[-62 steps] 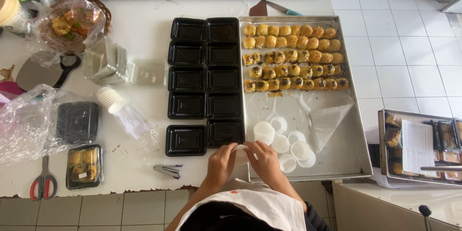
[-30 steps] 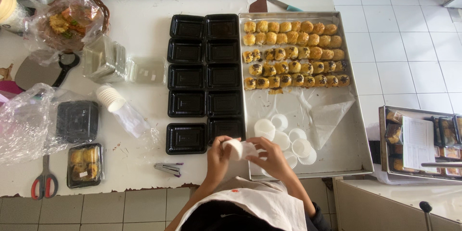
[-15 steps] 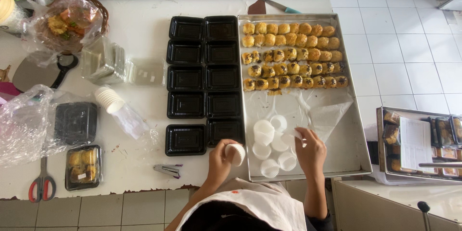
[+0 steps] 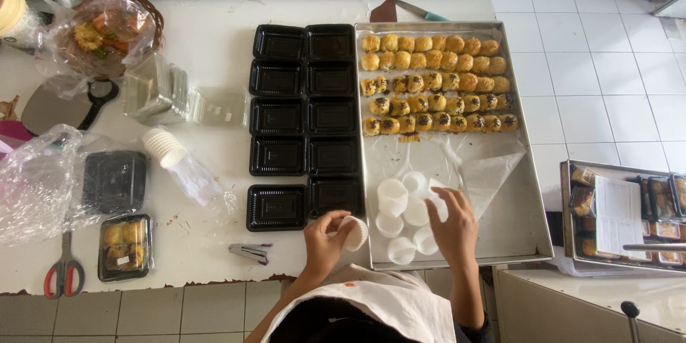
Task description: The person separates and arranges small white paper cups into an array on a metal tray near baked goods.
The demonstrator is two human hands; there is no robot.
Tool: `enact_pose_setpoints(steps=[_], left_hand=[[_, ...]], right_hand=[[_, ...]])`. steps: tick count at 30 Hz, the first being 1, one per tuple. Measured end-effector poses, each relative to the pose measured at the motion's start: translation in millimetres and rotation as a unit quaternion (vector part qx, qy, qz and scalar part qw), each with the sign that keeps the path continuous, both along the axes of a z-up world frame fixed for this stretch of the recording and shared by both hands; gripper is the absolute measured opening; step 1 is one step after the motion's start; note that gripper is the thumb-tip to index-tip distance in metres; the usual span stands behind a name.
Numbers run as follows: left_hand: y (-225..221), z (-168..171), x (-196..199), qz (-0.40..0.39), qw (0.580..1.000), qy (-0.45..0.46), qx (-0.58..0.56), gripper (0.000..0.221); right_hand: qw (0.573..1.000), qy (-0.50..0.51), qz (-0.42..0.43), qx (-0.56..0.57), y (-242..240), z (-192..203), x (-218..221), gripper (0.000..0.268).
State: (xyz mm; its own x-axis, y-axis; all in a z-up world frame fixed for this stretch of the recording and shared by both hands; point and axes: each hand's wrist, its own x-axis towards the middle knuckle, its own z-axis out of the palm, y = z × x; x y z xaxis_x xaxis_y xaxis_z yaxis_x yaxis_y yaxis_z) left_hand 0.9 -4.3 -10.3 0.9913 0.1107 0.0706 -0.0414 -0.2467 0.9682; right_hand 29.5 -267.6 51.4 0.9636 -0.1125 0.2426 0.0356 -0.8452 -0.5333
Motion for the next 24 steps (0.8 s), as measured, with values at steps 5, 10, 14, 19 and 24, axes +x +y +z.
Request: enact_pose_setpoints(steps=[5,10,14,19,24], left_hand=[[-2.4,6.0,0.7,-0.01,0.999,0.02,-0.036,0.023],[-2.5,5.7,0.5,-0.018,0.998,0.047,-0.033,0.025],[-0.5,-9.1,-2.2,-0.01,0.997,0.056,-0.05,0.027],[-6.4,-29.1,9.3,-0.004,0.987,0.041,-0.157,0.015],[-7.0,-49.0,16.3,-0.03,0.969,0.026,-0.245,0.022]], right_hand=[[0.975,0.074,0.127,0.165,31.1,0.7,-4.5,0.028],[0.93,0.126,0.257,0.231,68.4,12.8,-10.8,0.039],[0.908,0.201,0.249,0.269,79.5,16.5,-11.2,0.039],[0.878,0.234,0.188,0.373,79.3,10.0,-2.9,0.027],[0.946,0.143,0.125,0.262,45.0,-30.1,8.5,0.029]])
